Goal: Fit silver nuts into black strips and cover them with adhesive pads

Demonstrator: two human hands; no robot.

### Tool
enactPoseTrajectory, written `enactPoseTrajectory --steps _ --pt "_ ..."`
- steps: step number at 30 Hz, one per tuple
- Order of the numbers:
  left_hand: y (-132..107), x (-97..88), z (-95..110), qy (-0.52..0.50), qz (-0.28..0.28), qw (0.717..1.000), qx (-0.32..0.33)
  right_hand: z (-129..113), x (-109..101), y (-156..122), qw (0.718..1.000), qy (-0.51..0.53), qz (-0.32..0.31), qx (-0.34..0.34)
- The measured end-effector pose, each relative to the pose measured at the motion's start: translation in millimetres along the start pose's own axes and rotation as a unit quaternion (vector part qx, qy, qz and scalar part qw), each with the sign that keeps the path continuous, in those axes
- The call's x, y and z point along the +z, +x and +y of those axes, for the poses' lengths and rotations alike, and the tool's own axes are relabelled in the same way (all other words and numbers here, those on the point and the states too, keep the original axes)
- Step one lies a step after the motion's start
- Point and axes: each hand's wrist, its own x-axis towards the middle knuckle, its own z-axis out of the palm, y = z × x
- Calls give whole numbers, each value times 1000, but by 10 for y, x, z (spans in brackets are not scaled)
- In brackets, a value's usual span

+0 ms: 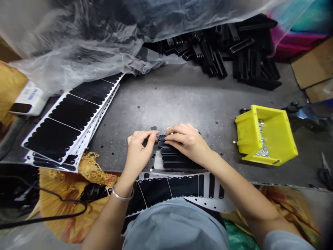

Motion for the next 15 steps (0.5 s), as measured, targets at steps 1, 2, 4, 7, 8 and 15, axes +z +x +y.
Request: enactPoseTrajectory --steps 1,2,4,7,8,15 --pt "9 11 -13 -12 -13 1000 -4 22 9 7 1000 9 -2 -1" --pt "8 22 -17 -23 -22 999 -8 38 16 13 1000 18 -1 0" --pt "-1 38 -11 -41 -30 999 -18 53 30 28 999 32 3 0" --pt "4 55 -9 -54 -28 998 -29 33 43 55 1000 29 2 -5" --pt "10 61 -13 -53 -24 998 -31 20 31 54 1000 22 -1 -9" --pt "35 91 -43 -43 -10 999 -32 103 -380 -258 994 39 19 103"
